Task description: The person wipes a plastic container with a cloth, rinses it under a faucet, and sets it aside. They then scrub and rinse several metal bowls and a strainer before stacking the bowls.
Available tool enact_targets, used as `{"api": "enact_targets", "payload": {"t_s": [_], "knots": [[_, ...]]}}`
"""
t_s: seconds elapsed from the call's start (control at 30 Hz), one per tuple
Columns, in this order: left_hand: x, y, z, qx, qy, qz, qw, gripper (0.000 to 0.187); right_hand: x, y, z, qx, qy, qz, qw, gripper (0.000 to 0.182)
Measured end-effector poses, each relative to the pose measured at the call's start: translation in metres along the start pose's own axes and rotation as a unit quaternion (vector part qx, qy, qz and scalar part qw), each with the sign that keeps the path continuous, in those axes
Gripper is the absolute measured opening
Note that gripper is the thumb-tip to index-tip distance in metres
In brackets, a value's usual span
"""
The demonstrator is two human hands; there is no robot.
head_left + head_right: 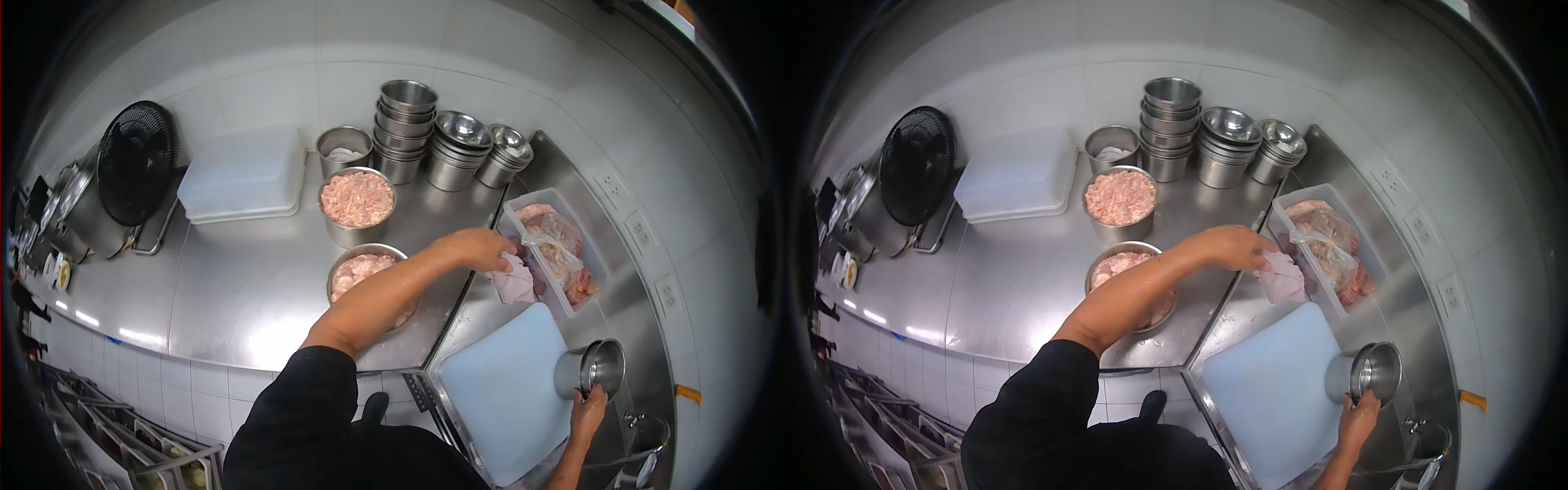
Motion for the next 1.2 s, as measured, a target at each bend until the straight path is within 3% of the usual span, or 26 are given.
{"api": "enact_targets", "payload": {"t_s": [0.17, 0.33, 0.63, 0.73, 0.8, 0.87, 0.93, 1.03, 1.1, 1.13, 1.2], "knots": [[-0.044, -0.036, -0.028, -0.007, -0.086, -0.055, 0.995, 0.053, -0.006, 0.009, -0.006, 0.016, 0.008, 0.018, 1.0, 0.033], [-0.083, -0.065, -0.082, 0.147, -0.101, -0.122, 0.976, 0.052, -0.007, 0.007, -0.003, -0.022, 0.02, 0.028, 0.999, 0.034], [-0.085, -0.084, -0.106, 0.244, -0.084, -0.056, 0.964, 0.051, -0.016, 0.006, -0.007, -0.018, 0.007, 0.07, 0.997, 0.032], [-0.082, -0.071, -0.143, 0.388, -0.1, 0.035, 0.915, 0.053, -0.016, 0.004, -0.006, -0.008, 0.01, 0.067, 0.998, 0.032], [-0.078, -0.052, -0.178, 0.521, -0.217, 0.029, 0.825, 0.065, -0.017, 0.004, -0.006, -0.007, 0.009, 0.074, 0.997, 0.033], [-0.093, -0.04, -0.218, 0.602, -0.225, 0.004, 0.766, 0.08, -0.018, 0.006, -0.007, -0.012, 0.016, 0.073, 0.997, 0.033], [-0.121, -0.029, -0.253, 0.646, -0.216, -0.077, 0.728, 0.087, -0.019, 0.006, -0.007, -0.005, 0.023, 0.066, 0.998, 0.033], [-0.18, -0.006, -0.288, 0.621, 0.049, -0.267, 0.736, 0.081, -0.015, 0.007, -0.005, 0.001, 0.026, 0.05, 0.998, 0.034], [-0.227, -0.015, -0.312, 0.525, 0.028, -0.282, 0.803, 0.076, -0.014, 0.003, -0.006, -0.022, 0.017, 0.048, 0.998, 0.035], [-0.221, -0.01, -0.316, 0.493, 0.014, -0.277, 0.825, 0.075, -0.012, 0.003, -0.005, -0.032, 0.023, 0.046, 0.998, 0.036], [-0.218, -0.002, -0.317, 0.481, 0.025, -0.271, 0.834, 0.07, -0.007, 0.002, 0.0, -0.051, 0.031, 0.04, 0.997, 0.039]]}}
Point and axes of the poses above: each hand's wrist, its own y-axis away from the middle knuckle, its own z-axis out of the palm, x = y × z, the point moved 6 cm from there along -y, towards the middle knuckle, and after that the axes turned 13 degrees about y, right-handed, at the moved point
